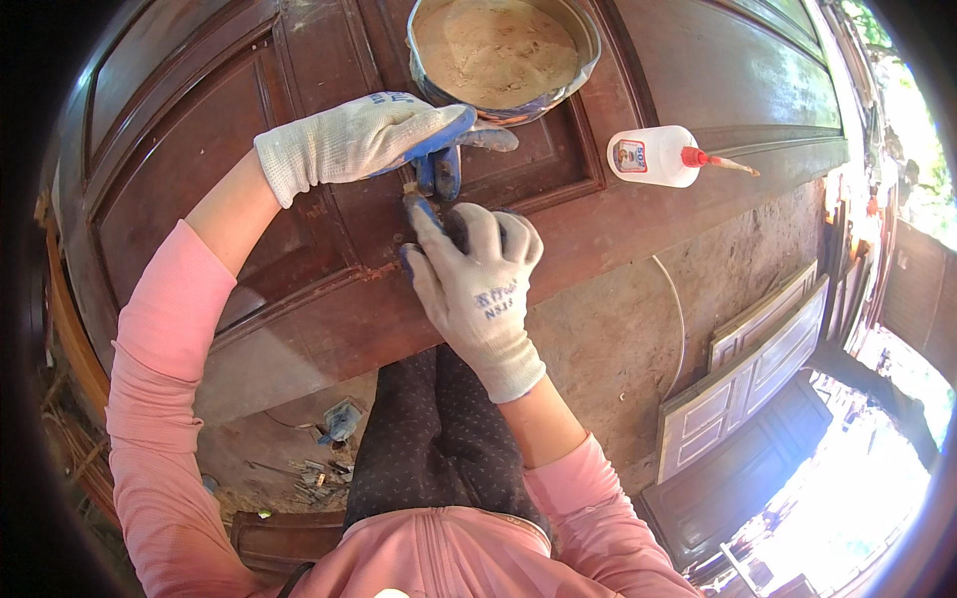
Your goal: The person applies glue to a damaged area on a wooden door and then uses a putty knife to fill the area with a dark paste. The person smooths the paste into the damaged area.
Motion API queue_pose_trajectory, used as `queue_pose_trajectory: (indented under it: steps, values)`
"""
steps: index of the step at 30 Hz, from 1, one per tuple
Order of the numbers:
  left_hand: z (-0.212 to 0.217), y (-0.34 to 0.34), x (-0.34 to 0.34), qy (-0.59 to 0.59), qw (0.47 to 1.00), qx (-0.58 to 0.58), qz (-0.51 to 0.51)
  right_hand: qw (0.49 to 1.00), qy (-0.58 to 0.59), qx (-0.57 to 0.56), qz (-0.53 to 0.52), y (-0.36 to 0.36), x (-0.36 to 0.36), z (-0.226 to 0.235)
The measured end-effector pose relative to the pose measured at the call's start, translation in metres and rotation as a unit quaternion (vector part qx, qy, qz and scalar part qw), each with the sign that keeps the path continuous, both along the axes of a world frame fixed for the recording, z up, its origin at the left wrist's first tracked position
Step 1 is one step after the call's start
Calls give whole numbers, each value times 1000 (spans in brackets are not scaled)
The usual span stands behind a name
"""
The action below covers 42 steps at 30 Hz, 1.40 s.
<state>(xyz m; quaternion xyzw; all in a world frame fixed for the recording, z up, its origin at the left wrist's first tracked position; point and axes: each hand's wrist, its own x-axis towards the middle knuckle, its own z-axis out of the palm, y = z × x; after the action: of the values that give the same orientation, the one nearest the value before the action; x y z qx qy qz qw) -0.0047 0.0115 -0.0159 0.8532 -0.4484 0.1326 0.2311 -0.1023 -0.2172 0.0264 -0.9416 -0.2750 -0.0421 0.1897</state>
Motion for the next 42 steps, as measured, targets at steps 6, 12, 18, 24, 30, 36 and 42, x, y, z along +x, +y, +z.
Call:
queue_pose_trajectory:
  steps: [6,12,18,24,30,36,42]
  values:
    - [17,-2,3,326,938,-108,-40,914,-32,301,-271,-65,5,-21]
    - [5,-2,1,424,882,-198,-50,858,-8,372,-354,-96,78,-23]
    - [-4,-3,2,141,981,-136,-8,850,56,445,-275,-82,109,-21]
    - [36,-11,0,583,777,-236,15,862,88,436,-243,-75,85,4]
    - [41,-10,-3,589,776,-224,32,949,197,200,-143,-90,10,41]
    - [33,-12,0,581,781,-227,11,959,244,120,-85,-77,-17,54]
    - [27,-11,-2,597,764,-246,1,966,242,59,-69,-58,-14,62]
